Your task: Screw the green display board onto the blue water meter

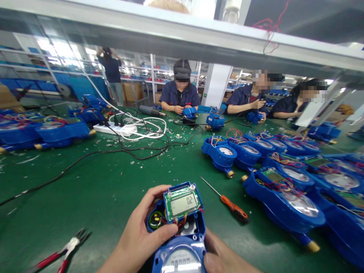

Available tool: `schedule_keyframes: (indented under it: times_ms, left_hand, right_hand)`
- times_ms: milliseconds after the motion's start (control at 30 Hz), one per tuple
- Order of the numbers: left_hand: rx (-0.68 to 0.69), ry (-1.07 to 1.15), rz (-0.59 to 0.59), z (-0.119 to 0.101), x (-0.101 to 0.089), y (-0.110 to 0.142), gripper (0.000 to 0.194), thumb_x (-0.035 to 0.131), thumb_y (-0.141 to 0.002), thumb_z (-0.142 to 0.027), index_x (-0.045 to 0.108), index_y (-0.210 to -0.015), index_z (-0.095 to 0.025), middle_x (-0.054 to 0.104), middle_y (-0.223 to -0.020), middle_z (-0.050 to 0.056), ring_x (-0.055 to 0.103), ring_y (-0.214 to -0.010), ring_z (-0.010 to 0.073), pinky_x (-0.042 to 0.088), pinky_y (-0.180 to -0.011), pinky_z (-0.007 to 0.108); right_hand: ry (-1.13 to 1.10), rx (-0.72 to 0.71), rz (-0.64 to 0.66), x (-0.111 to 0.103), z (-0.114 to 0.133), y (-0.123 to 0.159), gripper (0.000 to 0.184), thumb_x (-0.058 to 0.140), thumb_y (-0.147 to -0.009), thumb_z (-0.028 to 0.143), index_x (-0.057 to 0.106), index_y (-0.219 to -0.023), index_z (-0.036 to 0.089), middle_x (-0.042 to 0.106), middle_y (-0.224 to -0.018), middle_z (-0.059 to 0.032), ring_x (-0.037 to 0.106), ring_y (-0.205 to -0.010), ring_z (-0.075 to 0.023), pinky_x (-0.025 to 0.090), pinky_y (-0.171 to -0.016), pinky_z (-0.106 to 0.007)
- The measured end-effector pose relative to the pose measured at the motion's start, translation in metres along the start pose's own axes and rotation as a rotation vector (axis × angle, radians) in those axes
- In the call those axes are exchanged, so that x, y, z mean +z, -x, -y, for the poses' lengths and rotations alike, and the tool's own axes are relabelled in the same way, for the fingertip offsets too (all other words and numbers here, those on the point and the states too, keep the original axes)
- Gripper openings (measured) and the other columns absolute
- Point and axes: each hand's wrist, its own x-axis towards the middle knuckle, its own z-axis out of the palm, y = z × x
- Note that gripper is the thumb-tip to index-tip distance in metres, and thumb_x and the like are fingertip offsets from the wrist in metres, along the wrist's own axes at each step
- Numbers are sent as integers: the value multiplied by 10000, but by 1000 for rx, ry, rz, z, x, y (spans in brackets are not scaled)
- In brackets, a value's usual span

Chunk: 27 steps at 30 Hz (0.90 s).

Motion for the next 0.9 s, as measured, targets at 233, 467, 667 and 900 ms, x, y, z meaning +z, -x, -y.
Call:
schedule_keyframes:
  times_ms: [233,467,667,900]
  left_hand:
    - [102,5,-59,6,0,5,596,820,-685,-428,597,-1226,-316,646,-1306,9,614,-1179,224,516,-931,237]
    - [176,-10,-61,12,-2,4,588,828,-686,-404,613,-1228,-331,645,-1306,7,610,-1192,222,515,-950,236]
    - [164,-11,-69,10,-1,4,597,844,-667,-374,625,-1219,-311,650,-1298,26,616,-1187,237,515,-953,248]
    - [84,26,-106,2,2,4,600,864,-620,-415,656,-1169,-290,664,-1271,32,616,-1175,258,515,-953,274]
  right_hand:
    - [22,-16,32,2,4,-2,815,751,-773,530,426,-1425,166,566,-1310,-165,571,-1192,-299,372,-1063,-460]
    - [8,-21,62,2,7,0,771,726,-810,503,413,-1439,185,544,-1344,-156,555,-1213,-285,327,-1096,-456]
    - [-3,-4,31,4,7,0,827,752,-765,538,416,-1432,183,539,-1351,-157,553,-1214,-297,332,-1096,-451]
    - [69,8,-12,8,11,-1,848,745,-738,594,440,-1410,177,568,-1317,-148,550,-1221,-313,338,-1091,-449]
